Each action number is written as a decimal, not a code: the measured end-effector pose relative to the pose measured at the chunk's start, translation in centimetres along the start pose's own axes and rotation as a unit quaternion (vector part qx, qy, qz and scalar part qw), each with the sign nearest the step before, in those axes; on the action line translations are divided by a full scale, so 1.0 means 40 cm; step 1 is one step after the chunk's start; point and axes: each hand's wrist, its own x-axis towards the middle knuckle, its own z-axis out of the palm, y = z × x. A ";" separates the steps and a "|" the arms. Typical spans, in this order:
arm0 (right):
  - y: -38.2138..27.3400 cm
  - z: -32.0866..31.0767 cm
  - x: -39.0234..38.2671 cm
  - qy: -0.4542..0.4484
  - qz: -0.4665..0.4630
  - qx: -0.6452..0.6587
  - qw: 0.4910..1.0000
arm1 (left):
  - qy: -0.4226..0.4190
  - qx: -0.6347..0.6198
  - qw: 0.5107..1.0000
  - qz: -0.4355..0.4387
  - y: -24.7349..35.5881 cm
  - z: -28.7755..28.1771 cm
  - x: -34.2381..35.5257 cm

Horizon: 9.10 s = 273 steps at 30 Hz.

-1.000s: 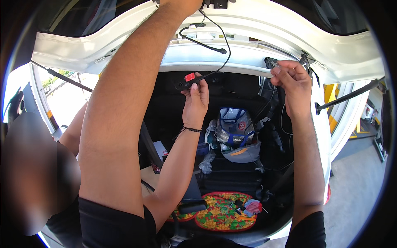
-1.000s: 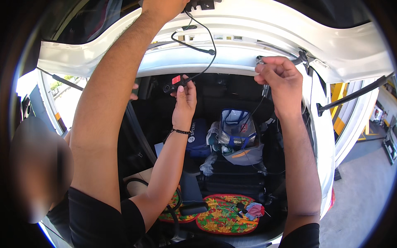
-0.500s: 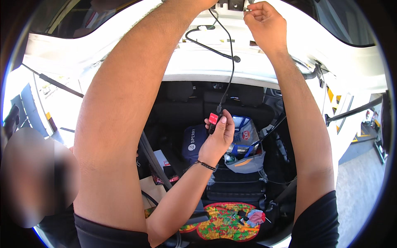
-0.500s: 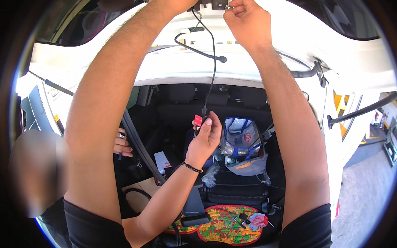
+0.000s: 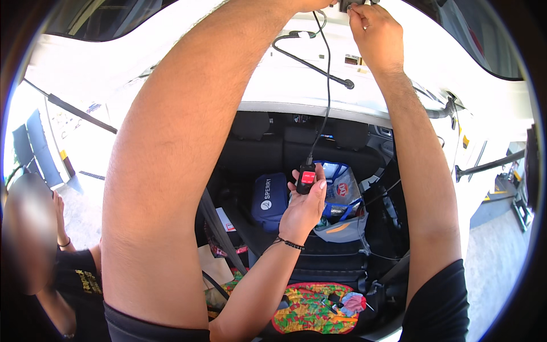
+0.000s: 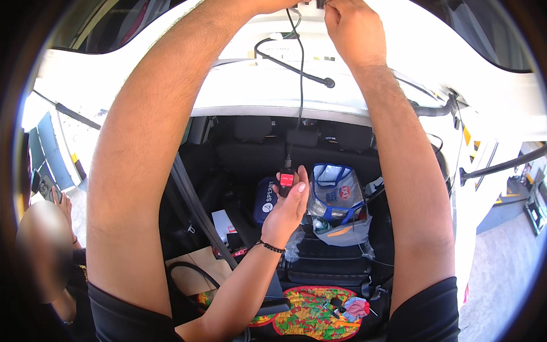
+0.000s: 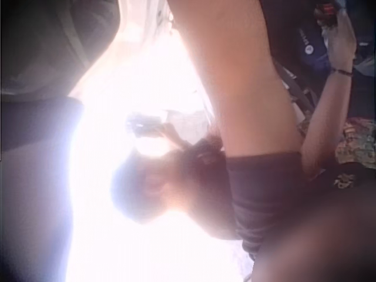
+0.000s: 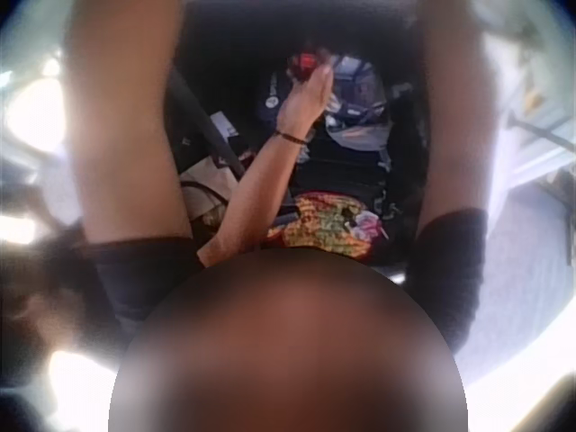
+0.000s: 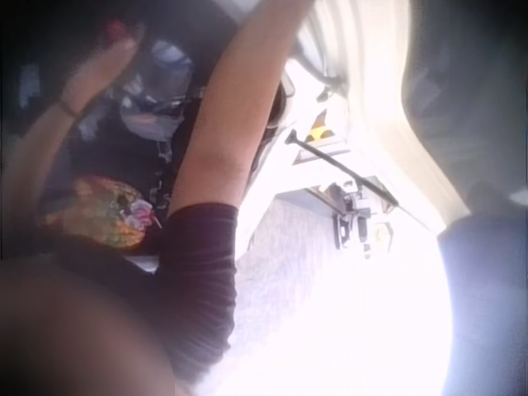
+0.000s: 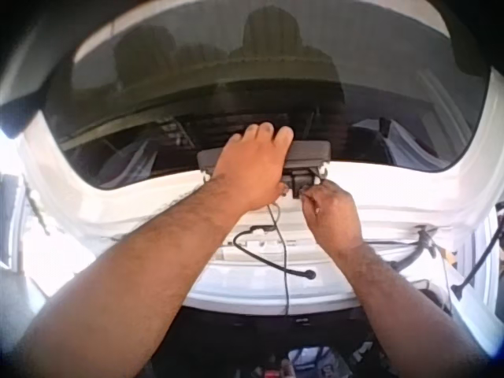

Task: The person installs a dashcam system in a white SUV. They route cables along the trunk lid, connect a power adapter, and use a red tool to tuck wires into the trim. A second person assists with cable handling.

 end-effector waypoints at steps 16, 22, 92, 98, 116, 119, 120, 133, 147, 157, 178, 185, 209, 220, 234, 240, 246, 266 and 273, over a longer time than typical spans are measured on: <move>-0.040 0.028 -0.021 -0.063 0.211 -0.035 0.975 | 0.372 -0.468 0.698 -0.393 -0.597 0.489 0.290; -0.044 0.023 0.000 -0.118 0.227 -0.107 0.961 | 0.351 -0.479 0.685 -0.422 -0.691 0.530 0.425; 0.207 -0.124 0.132 -0.115 -0.311 -0.135 0.934 | 0.462 -0.487 0.660 -0.337 -0.646 0.474 0.463; 0.221 -0.108 0.123 -0.088 -0.318 -0.125 0.936 | 0.418 -0.537 0.630 -0.374 -0.649 0.465 0.467; 0.245 -0.078 0.106 -0.003 -0.354 -0.151 0.923 | 0.495 -0.407 0.692 -0.333 -0.620 0.465 0.487; 0.245 -0.076 0.104 -0.007 -0.343 -0.172 0.923 | 0.510 -0.412 0.663 -0.361 -0.627 0.457 0.489; 0.247 -0.073 0.101 -0.004 -0.343 -0.168 0.924 | 0.495 -0.415 0.672 -0.362 -0.628 0.456 0.491; 0.255 -0.071 0.096 0.011 -0.346 -0.141 0.928 | 0.436 -0.392 0.730 -0.351 -0.646 0.440 0.472; 0.197 -0.221 0.151 -0.152 -0.308 -0.054 0.938 | 0.362 -0.460 0.739 -0.335 -0.673 0.416 0.469; 0.166 -0.877 -0.308 -0.209 0.084 -0.137 0.965 | 0.354 -0.452 0.751 -0.326 -0.643 0.458 0.483; -0.871 -2.337 -1.697 -0.567 0.822 -0.042 0.042 | 0.260 -0.429 0.795 -0.340 -0.695 0.386 0.471; -0.958 -2.486 -1.674 -0.798 0.591 -0.030 0.118 | 0.305 -0.437 0.781 -0.324 -0.688 0.388 0.499; -0.966 -2.347 -1.745 -0.517 0.854 -0.021 0.047 | 0.320 -0.403 0.804 -0.298 -0.680 0.421 0.483; -0.973 -2.376 -1.730 -0.827 0.521 0.016 0.210 | 0.313 -0.385 0.820 -0.286 -0.673 0.397 0.458; -0.928 -2.373 -1.746 -0.813 0.535 0.030 0.228 | 0.307 -0.530 0.760 -0.217 -0.596 0.280 0.377; -0.897 -2.385 -1.743 -0.835 0.501 0.051 0.220 | 0.232 -0.720 0.637 -0.144 -0.569 0.090 0.410; -0.897 -2.266 -1.739 -0.397 0.913 -0.095 -0.005 | 0.025 -0.867 0.470 -0.162 -0.577 -0.034 0.507; 0.275 -0.607 -0.298 -0.227 0.400 0.122 0.879 | -0.002 -0.869 0.452 -0.200 -0.564 -0.055 0.479; 0.326 -0.492 -0.401 -0.142 0.404 0.041 0.903 | -0.033 -0.855 0.481 -0.190 -0.569 -0.065 0.489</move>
